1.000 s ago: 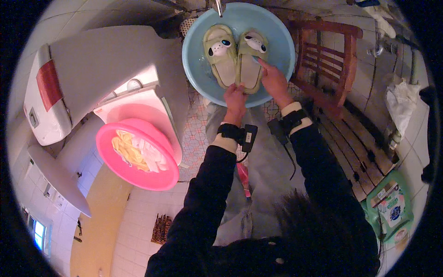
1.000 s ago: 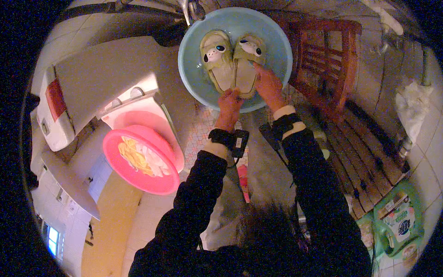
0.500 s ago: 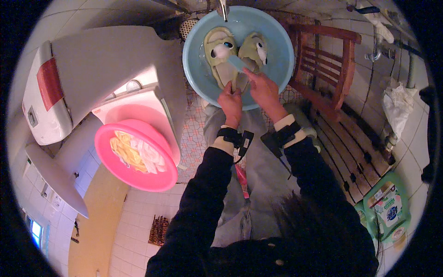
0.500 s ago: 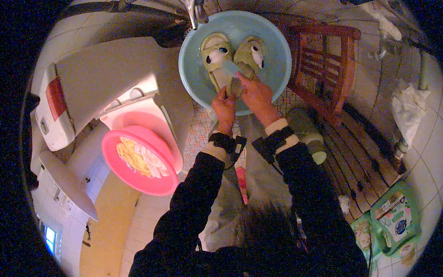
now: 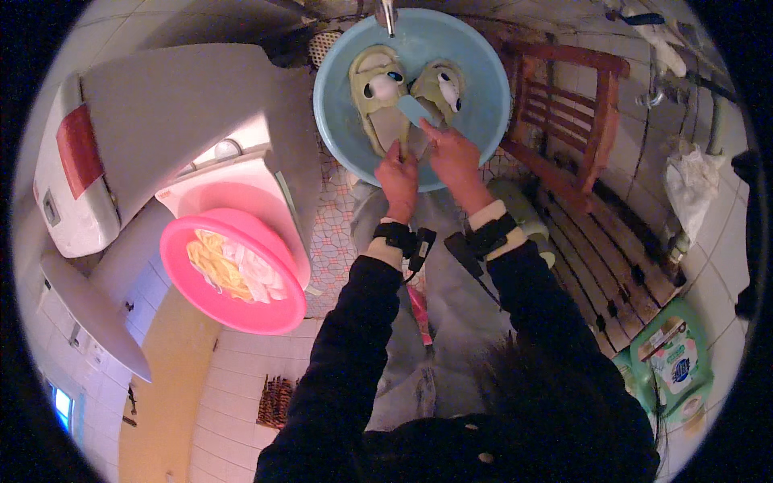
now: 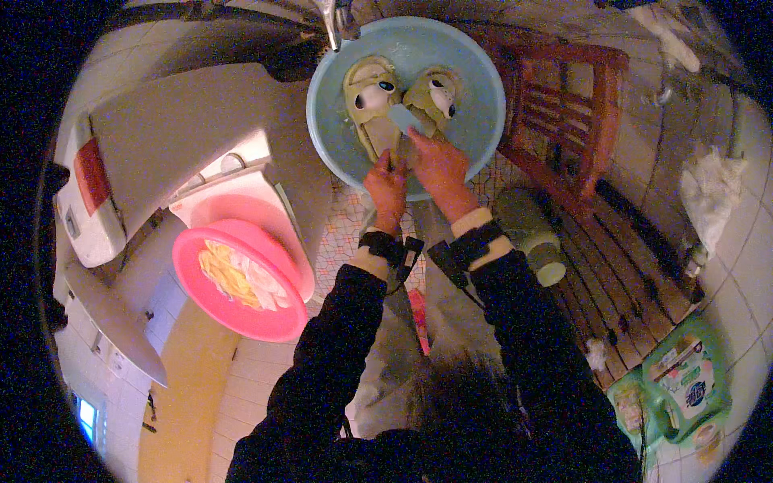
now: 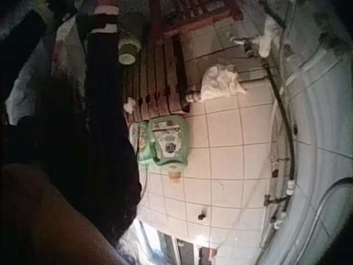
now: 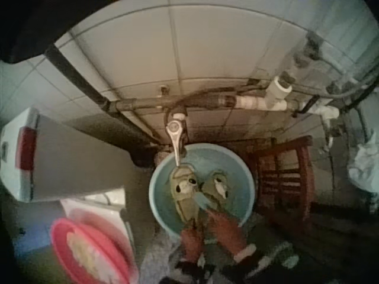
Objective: The person picks up a pair of slippers and walks to the bathroom. They place the slippers in a basin, turn on the tap, and scrub them with a brush. They then add liquid detergent to the basin and continue scrubbing the slippers.
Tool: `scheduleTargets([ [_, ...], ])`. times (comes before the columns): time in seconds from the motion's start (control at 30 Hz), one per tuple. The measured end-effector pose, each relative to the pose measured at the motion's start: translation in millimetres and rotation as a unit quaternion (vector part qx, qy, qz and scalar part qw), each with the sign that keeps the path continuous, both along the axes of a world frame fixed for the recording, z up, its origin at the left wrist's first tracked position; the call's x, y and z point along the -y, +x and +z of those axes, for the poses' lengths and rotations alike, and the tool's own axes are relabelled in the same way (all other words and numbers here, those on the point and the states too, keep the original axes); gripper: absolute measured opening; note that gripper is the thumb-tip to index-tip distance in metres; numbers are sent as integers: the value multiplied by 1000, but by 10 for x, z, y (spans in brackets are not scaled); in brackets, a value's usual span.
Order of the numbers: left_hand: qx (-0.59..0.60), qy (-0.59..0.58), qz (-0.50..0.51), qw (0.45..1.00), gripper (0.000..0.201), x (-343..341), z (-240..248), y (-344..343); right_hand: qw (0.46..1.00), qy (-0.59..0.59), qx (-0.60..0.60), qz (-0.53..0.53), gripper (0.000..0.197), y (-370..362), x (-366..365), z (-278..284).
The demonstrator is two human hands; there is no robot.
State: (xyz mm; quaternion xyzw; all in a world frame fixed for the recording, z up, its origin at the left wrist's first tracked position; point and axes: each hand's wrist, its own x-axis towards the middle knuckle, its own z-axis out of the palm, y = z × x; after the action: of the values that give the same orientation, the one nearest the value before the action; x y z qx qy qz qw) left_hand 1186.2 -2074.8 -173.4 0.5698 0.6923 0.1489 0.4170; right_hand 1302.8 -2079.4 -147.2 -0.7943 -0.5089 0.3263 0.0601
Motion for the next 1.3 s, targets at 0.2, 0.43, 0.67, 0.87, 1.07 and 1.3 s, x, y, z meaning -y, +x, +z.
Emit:
scheduleTargets([
  [0.2, 91, 1, 80, 993, 30, -19, -294, -192, 987, 27, -119, -106, 35, -4, 369, 301],
  [0.43, 179, -21, 88, 980, 22, -6, -385, -286, 992, -123, -15, -29, 31, 135, 243, 273],
  [0.67, 206, -32, 158, 965, 21, -135, -216, -283, 981, -167, 100, 4, 37, 371, 294, 110],
  [0.87, 259, -27, 137, 956, 27, -198, -48, -298, 996, -78, 24, -46, 43, 468, 319, -214],
  [1.07, 317, -41, 162, 934, 34, -289, 15, -197, 977, 24, -138, -163, 35, 149, 490, 580],
  [1.3, 260, -13, 139, 955, 38, -314, 187, -147, 975, 5, -203, -90, 33, -298, -43, 657],
])
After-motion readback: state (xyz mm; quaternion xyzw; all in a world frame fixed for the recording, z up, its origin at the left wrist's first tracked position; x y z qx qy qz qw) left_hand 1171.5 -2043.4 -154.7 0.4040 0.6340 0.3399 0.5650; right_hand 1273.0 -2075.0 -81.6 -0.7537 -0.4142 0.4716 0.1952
